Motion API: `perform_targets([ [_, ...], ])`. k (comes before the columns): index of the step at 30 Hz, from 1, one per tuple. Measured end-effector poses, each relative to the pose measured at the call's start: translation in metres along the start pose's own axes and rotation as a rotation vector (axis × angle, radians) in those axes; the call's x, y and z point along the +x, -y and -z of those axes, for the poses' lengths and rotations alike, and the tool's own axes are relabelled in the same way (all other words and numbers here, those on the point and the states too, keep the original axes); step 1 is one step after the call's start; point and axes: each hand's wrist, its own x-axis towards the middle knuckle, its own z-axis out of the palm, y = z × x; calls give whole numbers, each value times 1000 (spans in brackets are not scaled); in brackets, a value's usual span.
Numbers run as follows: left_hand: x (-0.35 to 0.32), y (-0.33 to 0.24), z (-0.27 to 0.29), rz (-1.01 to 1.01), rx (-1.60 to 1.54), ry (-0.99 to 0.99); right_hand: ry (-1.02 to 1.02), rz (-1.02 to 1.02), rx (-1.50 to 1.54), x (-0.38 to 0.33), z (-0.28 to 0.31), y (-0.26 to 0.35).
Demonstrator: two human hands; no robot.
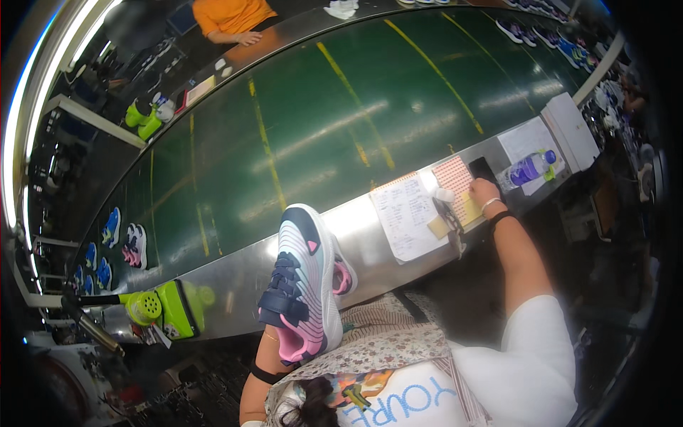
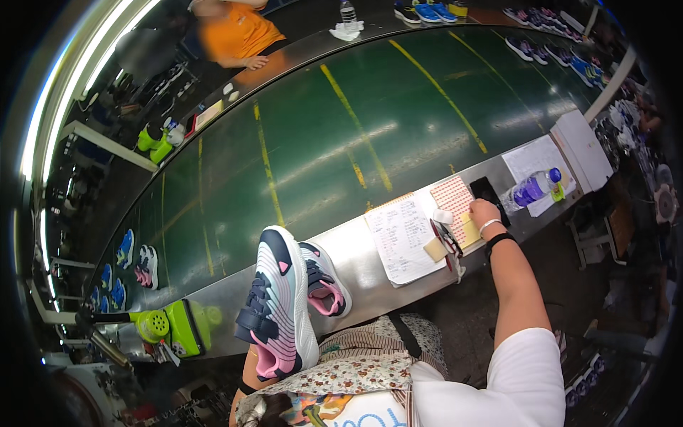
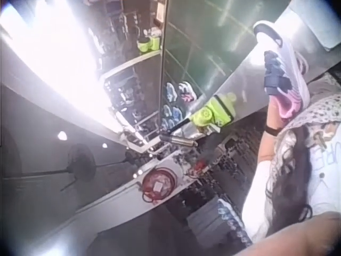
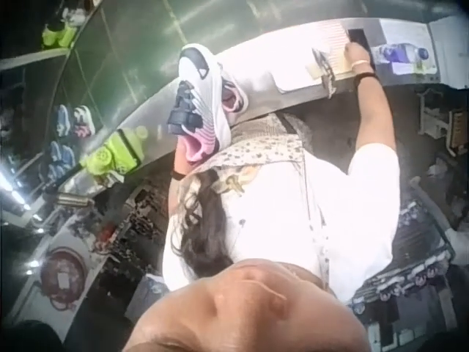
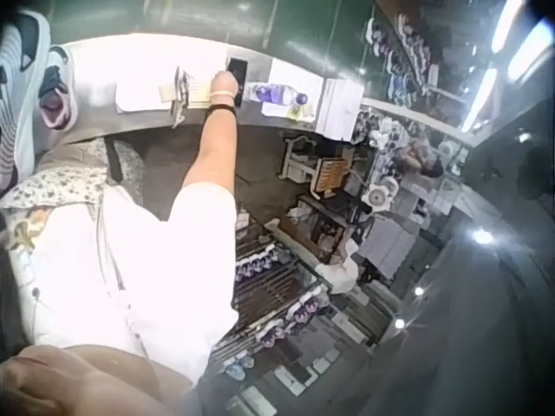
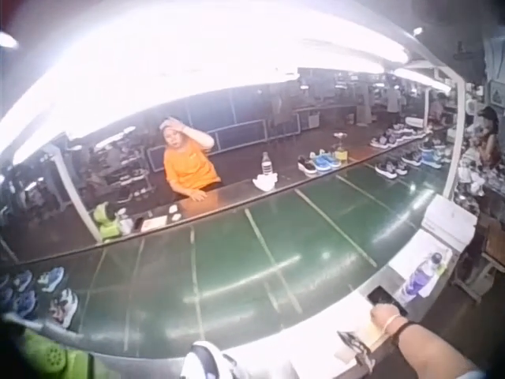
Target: The person picks up a pair of shoes from the conveyor belt, inspects them by hand, and places them on a rack. They repeat this process with another pair of shoes, then pick up a single shoe, inspect it, and place it back on the belt before returning to the rack to organize the shoes.
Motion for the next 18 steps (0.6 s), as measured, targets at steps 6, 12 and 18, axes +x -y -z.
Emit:
perform_targets([
  [6,-20,-9,-17,-56,83,-110,96,206,-181,21,-3,-8],
  [12,-13,-18,-30,-80,135,-152,99,320,-366,24,-3,-4],
  [18,-30,-17,-37,-99,168,-159,70,253,-282,27,-14,-18],
])
